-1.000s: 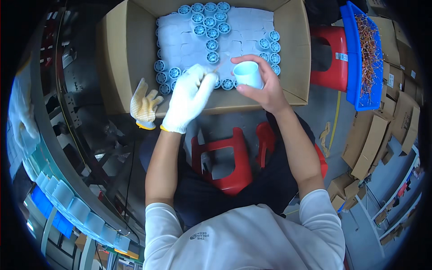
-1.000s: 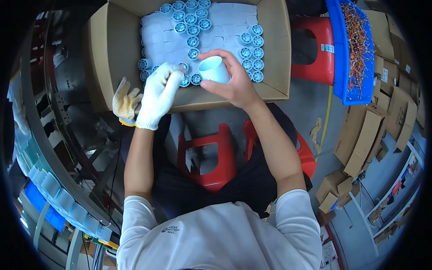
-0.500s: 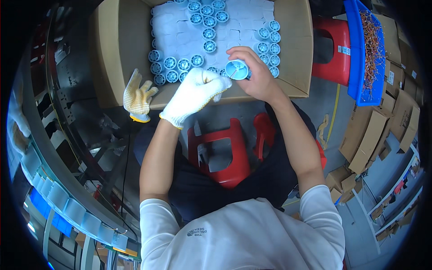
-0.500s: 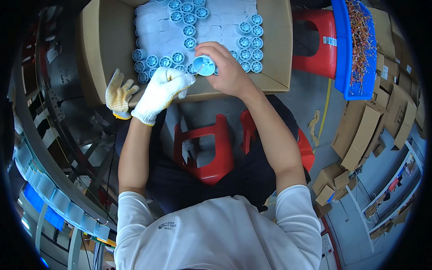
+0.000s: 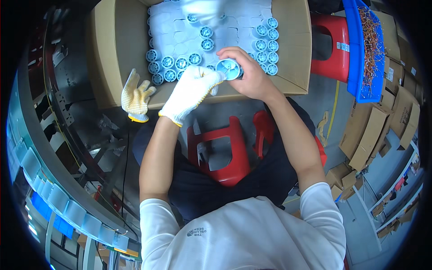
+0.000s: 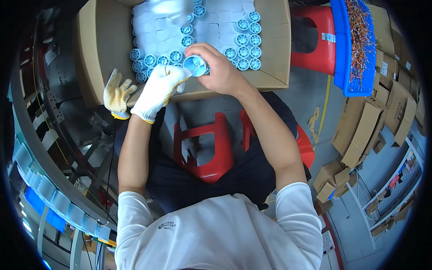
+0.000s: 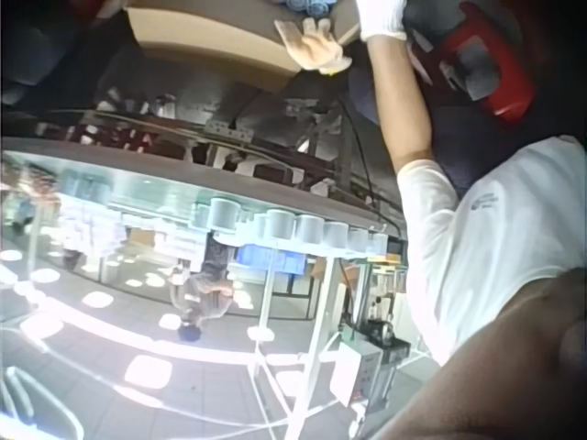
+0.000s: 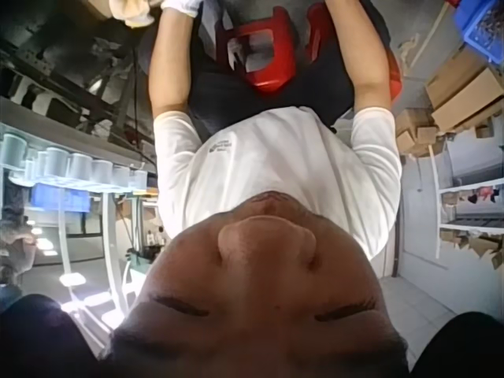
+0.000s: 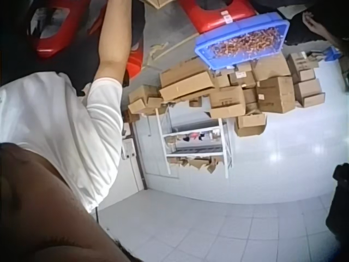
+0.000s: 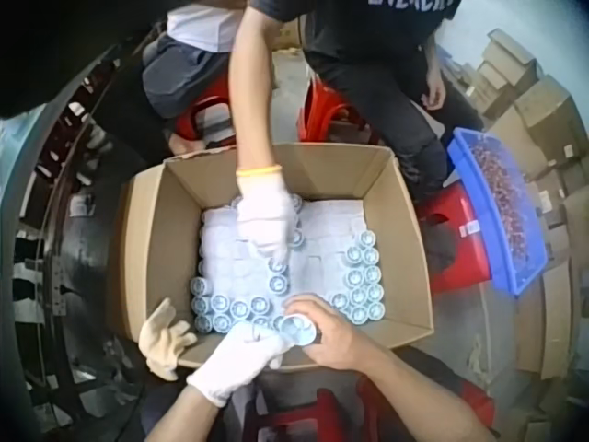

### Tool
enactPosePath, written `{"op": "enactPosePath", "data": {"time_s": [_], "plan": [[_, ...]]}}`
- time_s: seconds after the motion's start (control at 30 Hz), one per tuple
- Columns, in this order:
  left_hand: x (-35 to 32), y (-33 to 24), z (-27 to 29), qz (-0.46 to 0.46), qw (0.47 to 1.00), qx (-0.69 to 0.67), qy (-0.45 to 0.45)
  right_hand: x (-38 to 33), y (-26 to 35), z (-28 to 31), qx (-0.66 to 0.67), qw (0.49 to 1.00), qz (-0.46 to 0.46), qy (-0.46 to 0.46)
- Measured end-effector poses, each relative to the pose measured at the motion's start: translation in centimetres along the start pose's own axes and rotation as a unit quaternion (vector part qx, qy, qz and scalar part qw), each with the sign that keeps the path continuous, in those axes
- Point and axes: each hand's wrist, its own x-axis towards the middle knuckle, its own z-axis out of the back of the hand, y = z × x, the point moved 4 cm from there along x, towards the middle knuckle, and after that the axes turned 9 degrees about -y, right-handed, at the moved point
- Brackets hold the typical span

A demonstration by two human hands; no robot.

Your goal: The person assembles small fan units by threading wires and inserting motor components into cylindrical plastic housings, then places the assembled units onto the workbench and into a box.

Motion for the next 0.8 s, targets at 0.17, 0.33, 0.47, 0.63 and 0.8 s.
{"op": "enactPosePath", "data": {"time_s": [0.17,0.33,0.47,0.63,0.8], "plan": [[0.3,0.7,0.1,-0.001,1.0,0.015,-0.007,-0.1,0.0,-0.2,-0.004,1.0,-0.002,0.009],[0.3,0.4,0.1,0.001,0.999,0.052,-0.013,-0.1,0.2,-0.3,-0.021,1.0,0.012,0.005],[0.0,-0.6,0.2,-0.13,0.98,0.146,-0.039,-0.2,0.1,0.0,-0.163,0.986,0.032,0.004],[-0.1,-0.4,-0.2,-0.318,0.928,0.183,-0.066,-0.1,-0.5,0.4,-0.244,0.969,0.047,-0.016],[-0.2,-1.7,-0.1,-0.226,0.937,0.228,-0.139,-0.4,-0.5,0.0,-0.23,0.972,0.049,0.005]]}}
